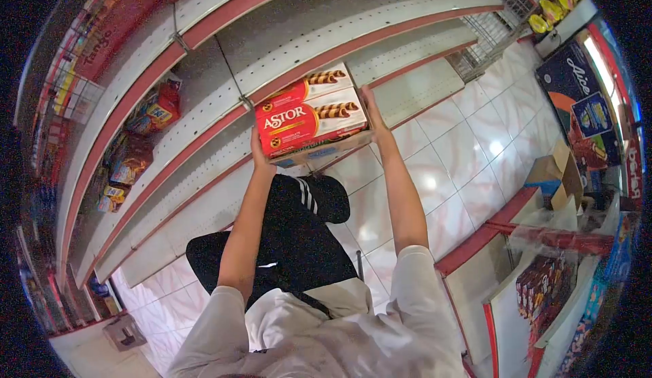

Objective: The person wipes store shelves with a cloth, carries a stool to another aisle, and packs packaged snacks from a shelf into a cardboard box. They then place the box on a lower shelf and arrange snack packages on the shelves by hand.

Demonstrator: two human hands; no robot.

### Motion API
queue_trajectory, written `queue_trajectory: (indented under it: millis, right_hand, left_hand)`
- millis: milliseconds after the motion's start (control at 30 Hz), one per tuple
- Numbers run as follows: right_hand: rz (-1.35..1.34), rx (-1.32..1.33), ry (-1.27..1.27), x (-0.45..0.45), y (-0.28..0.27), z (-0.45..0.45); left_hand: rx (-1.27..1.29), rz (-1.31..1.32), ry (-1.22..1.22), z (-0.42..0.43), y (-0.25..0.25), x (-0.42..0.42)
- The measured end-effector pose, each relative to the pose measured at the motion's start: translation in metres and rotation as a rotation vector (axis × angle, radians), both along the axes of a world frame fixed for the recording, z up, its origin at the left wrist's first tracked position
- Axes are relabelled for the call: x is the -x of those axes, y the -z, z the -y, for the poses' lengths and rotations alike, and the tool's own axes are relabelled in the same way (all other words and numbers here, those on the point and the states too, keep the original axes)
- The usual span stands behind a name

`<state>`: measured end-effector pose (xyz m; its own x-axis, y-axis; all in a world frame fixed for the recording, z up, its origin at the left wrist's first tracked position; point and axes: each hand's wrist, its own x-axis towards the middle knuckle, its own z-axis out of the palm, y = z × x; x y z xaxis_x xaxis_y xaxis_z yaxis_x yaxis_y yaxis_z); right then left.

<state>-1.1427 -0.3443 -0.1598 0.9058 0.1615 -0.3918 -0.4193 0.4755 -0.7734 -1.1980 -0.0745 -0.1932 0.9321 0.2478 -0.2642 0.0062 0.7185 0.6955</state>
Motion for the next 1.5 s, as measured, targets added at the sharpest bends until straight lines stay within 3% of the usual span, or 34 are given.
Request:
queue_trajectory:
  millis: [67,133,200,267,333,400,433,533,567,600,633,667,733,800,867,900,933,1000,1033,1100,1133,1167,1200,1233,1267,1300,1333,1367,1400,1433,1467,1500]
  right_hand:
    - [-0.171,0.022,0.191,-0.014,0.031,0.006]
    - [-0.049,0.041,0.342,-0.026,0.067,0.016]
    - [-0.158,0.385,0.816,-0.032,0.072,0.023]
    - [-0.169,0.384,0.885,-0.037,0.08,0.02]
    - [0.099,0.621,1.121,-0.031,0.087,0.008]
    - [0.342,1.055,1.269,-0.011,0.111,-0.016]
    - [0.435,1.218,1.153,0.016,0.094,-0.032]
    - [0.353,0.302,0.709,0.059,0.097,-0.098]
    - [0.376,0.18,0.589,0.065,0.074,-0.112]
    - [0.398,0.173,0.586,0.055,0.073,-0.116]
    - [0.434,0.374,0.648,0.042,0.082,-0.12]
    - [0.435,0.388,0.652,0.031,0.083,-0.119]
    - [0.437,0.415,0.66,0.009,0.085,-0.118]
    - [0.386,0.408,0.648,-0.005,0.065,-0.117]
    - [0.361,0.371,0.629,-0.013,0.041,-0.116]
    - [0.419,0.516,0.635,-0.018,0.043,-0.113]
    - [0.475,0.659,0.639,-0.018,0.044,-0.114]
    - [0.477,0.568,0.63,0.006,0.04,-0.123]
    - [0.475,0.481,0.621,0.021,0.04,-0.128]
    - [0.524,0.716,0.354,0.065,0.083,-0.139]
    - [0.519,0.714,0.151,0.104,0.072,-0.145]
    - [0.386,0.859,-0.104,0.134,0.081,-0.154]
    - [0.245,0.994,-0.359,0.153,0.085,-0.161]
    - [0.253,0.994,-0.363,0.16,0.074,-0.163]
    - [0.211,0.862,-0.562,0.17,0.051,-0.159]
    - [0.166,0.73,-0.76,0.179,0.018,-0.153]
    - [0.168,0.729,-0.83,0.181,-0.037,-0.146]
    - [0.6,0.666,-0.966,0.161,-0.035,-0.142]
    - [0.485,0.713,-1.122,0.134,-0.037,-0.133]
    - [0.818,1.023,-1.014,0.147,-0.135,-0.131]
    - [0.872,0.73,-0.814,0.14,-0.174,-0.123]
    - [1.09,0.833,-0.561,0.134,-0.224,-0.127]
  left_hand:
    - [-0.002,-0.002,-0.049,-0.005,0.018,-0.004]
    - [-0.059,-0.017,-0.143,0.004,0.002,0.0]
    - [-0.043,0.021,-0.166,0.013,-0.005,-0.002]
    - [-0.091,-0.001,-0.352,0.024,-0.013,-0.004]
    - [-0.096,-0.029,-0.403,0.026,-0.013,-0.006]
    - [-0.085,-0.027,-0.459,0.025,0.003,-0.02]
    - [-0.095,-0.009,-0.484,0.024,0.018,-0.027]
    - [-0.16,0.004,-0.535,0.029,0.043,-0.049]
    - [-0.236,-0.028,-0.541,0.032,0.043,-0.054]
    - [-0.229,-0.008,-0.55,0.037,0.03,-0.052]
    - [-0.37,-0.077,-0.512,0.044,0.01,-0.048]
    - [-0.51,-0.147,-0.473,0.044,0.004,-0.046]
    - [-0.45,-0.157,-0.375,0.029,0.003,-0.046]
    - [-0.378,-0.094,-0.039,0.008,-0.006,-0.027]
    - [-1.198,0.049,0.243,-0.027,0.03,0.002]
    - [-1.645,0.153,0.177,-0.032,0.028,0.04]
    - [-1.762,-0.023,0.25,-0.024,0.015,0.083]
    - [-1.927,-0.053,0.44,-0.018,-0.025,0.154]
    - [-1.773,-0.023,0.396,-0.023,-0.012,0.169]
    - [-1.618,0.008,0.349,-0.031,-0.003,0.197]
    - [-1.453,-0.037,0.356,-0.03,-0.009,0.214]
    - [-1.292,-0.076,0.361,-0.031,-0.018,0.226]
    - [-1.294,-0.074,0.35,-0.041,-0.029,0.232]
    - [-1.337,-0.032,0.603,-0.058,-0.043,0.236]
    - [-1.363,0.01,0.854,-0.071,-0.061,0.24]
    - [-1.102,-0.1,1.007,-0.074,-0.111,0.237]
    - [-0.945,0.184,0.834,-0.073,-0.137,0.24]
    - [-0.833,0.256,0.713,-0.064,-0.21,0.247]
    - [-0.806,0.287,0.647,-0.061,-0.27,0.257]
    - [-0.788,0.403,0.551,-0.06,-0.309,0.269]
    - [-0.877,0.616,0.431,-0.059,-0.35,0.284]
    - [-0.797,0.723,0.332,-0.053,-0.385,0.304]
